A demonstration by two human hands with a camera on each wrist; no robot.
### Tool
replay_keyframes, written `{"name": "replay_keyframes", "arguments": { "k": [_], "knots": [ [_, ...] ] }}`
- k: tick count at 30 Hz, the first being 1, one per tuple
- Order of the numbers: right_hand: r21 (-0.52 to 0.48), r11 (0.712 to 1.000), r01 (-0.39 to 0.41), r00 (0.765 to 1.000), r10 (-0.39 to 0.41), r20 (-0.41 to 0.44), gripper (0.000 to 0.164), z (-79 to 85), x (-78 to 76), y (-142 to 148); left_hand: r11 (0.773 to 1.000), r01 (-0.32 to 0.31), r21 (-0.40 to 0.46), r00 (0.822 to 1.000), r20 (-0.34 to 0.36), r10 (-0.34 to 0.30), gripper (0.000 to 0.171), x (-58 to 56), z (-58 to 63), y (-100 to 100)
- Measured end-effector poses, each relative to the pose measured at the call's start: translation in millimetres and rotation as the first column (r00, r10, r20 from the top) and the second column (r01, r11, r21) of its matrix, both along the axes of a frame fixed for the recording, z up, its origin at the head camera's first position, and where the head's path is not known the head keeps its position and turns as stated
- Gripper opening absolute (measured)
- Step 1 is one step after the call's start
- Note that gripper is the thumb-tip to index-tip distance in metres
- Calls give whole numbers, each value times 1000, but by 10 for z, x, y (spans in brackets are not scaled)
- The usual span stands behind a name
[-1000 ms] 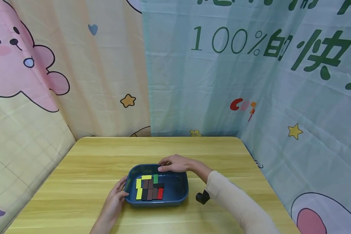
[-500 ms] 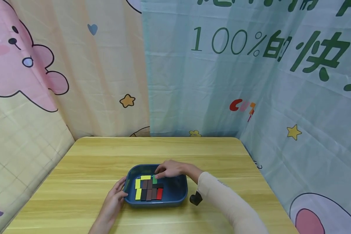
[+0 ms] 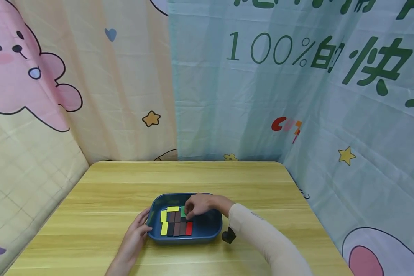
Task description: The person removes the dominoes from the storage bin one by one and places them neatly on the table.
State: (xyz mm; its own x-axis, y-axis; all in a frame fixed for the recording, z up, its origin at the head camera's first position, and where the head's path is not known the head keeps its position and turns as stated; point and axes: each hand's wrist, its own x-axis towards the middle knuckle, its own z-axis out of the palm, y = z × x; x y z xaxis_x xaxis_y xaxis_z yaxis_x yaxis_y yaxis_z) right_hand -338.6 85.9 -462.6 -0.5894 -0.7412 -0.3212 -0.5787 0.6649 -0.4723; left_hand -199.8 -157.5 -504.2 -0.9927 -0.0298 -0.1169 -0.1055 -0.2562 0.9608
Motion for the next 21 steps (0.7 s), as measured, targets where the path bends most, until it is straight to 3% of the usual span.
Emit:
{"name": "replay_keyframes", "arguments": {
  "k": [5,11,21],
  "knots": [
    [-15,999,-29,1000,29,-11,14,-69,-29,-46,1000,-9,1,1000,13,9,71,-1,-12,-7],
    [-25,999,-33,999,32,-35,15,-131,-43,-77,1000,-7,1,1000,20,7,71,-4,-3,-13],
    [10,998,-55,994,56,-92,14,-83,9,-153,1000,9,-4,1000,13,-9,72,-7,-4,-13]
  ]
}}
